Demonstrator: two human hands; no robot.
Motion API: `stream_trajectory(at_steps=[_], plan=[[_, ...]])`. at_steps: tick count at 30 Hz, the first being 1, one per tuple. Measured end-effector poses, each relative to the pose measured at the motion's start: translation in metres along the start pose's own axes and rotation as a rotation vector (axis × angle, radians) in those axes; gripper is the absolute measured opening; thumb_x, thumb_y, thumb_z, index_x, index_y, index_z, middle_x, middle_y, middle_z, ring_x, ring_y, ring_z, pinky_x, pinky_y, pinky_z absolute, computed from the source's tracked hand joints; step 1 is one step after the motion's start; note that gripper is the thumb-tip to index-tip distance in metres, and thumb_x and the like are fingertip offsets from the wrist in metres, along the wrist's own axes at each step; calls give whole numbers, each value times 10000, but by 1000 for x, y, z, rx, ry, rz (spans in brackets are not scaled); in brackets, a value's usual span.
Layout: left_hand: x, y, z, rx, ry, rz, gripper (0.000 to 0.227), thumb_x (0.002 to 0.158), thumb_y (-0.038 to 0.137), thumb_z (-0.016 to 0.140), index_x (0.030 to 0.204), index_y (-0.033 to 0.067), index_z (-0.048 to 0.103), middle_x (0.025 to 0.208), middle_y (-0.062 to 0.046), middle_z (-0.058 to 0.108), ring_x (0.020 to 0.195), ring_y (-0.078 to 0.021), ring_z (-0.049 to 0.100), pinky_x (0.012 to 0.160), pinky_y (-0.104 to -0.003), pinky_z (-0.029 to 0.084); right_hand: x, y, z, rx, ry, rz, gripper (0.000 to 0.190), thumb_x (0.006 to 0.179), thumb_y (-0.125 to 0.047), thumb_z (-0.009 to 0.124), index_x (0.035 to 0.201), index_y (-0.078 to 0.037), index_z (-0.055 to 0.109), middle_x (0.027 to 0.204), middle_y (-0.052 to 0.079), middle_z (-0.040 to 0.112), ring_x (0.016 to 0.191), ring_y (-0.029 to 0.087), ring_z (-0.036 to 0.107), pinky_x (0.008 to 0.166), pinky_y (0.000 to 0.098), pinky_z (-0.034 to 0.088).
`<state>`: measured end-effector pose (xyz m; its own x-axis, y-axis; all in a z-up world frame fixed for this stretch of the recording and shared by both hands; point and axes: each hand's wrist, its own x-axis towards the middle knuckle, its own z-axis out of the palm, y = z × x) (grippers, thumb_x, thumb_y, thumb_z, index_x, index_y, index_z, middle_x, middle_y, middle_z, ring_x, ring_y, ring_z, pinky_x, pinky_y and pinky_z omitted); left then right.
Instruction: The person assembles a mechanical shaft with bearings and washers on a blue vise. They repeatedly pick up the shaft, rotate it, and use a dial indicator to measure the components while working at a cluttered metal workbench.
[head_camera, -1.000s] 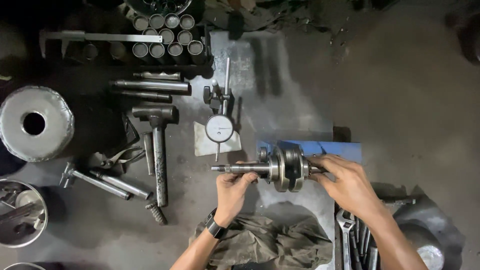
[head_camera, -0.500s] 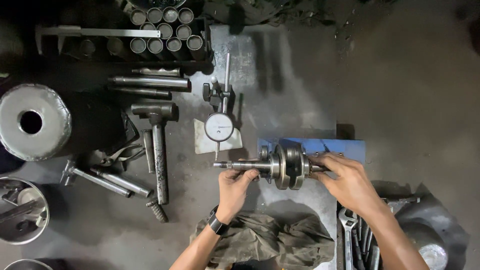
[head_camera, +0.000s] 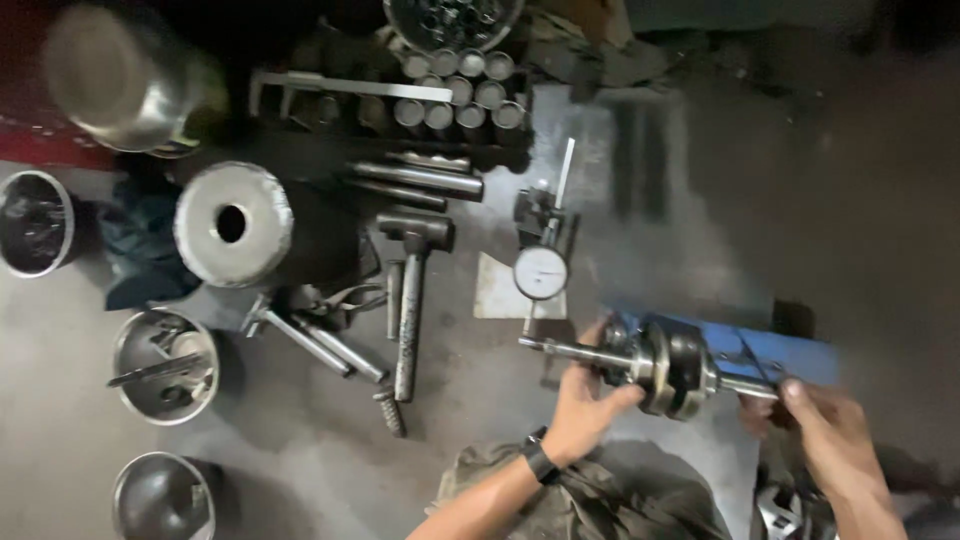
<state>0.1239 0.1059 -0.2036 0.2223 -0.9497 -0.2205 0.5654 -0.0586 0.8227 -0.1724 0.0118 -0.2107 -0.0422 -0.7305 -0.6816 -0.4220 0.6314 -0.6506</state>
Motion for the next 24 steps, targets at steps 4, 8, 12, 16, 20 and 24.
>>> stream_trajectory(at_steps=[4,8,12,16,20,24], plan=[[3,3,2,-54,-2,-45,986,838,171,829,1625,-18,265,1570,-121,448,1453,-225,432,1250,-391,320,20,30,-3,102,-18,-25,451,1134,-227,509,1057,192,655,854,235,680,747,285,629,677,481,506],[2,1,4,-70,2,-62,1002,839,209,845,1628,-12,269,1551,-115,471,1432,-210,456,1235,-380,342,14,10,4,107,-7,-1,357,1056,-179,590,1087,165,680,843,234,692,740,293,648,689,480,517],[2,8,4,-10,17,-72,1020,836,269,854,1632,-11,282,1531,-110,495,1409,-208,478,1213,-372,366,14,3,5,-3,23,34,300,991,-115,643,1155,128,709,864,264,744,805,327,712,781,484,583],[2,6,4,-6,12,-69,1021,834,289,853,1630,-7,286,1517,-107,508,1404,-206,486,1211,-369,370,18,10,-3,-56,-4,-54,286,963,-95,680,1131,131,735,887,254,772,856,319,732,862,452,581],[2,8,3,8,9,-66,1007,845,295,848,1630,-8,296,1500,-108,527,1394,-206,497,1215,-368,371,3,-19,4,-132,19,31,320,895,-68,703,1186,63,728,986,221,773,940,291,737,947,455,577],[2,10,4,28,13,-63,995,852,295,842,1631,-6,301,1486,-108,533,1378,-206,500,1207,-368,373,-6,-33,7,-90,-41,7,380,860,-64,673,1228,25,705,1026,205,757,905,328,727,921,507,592]])
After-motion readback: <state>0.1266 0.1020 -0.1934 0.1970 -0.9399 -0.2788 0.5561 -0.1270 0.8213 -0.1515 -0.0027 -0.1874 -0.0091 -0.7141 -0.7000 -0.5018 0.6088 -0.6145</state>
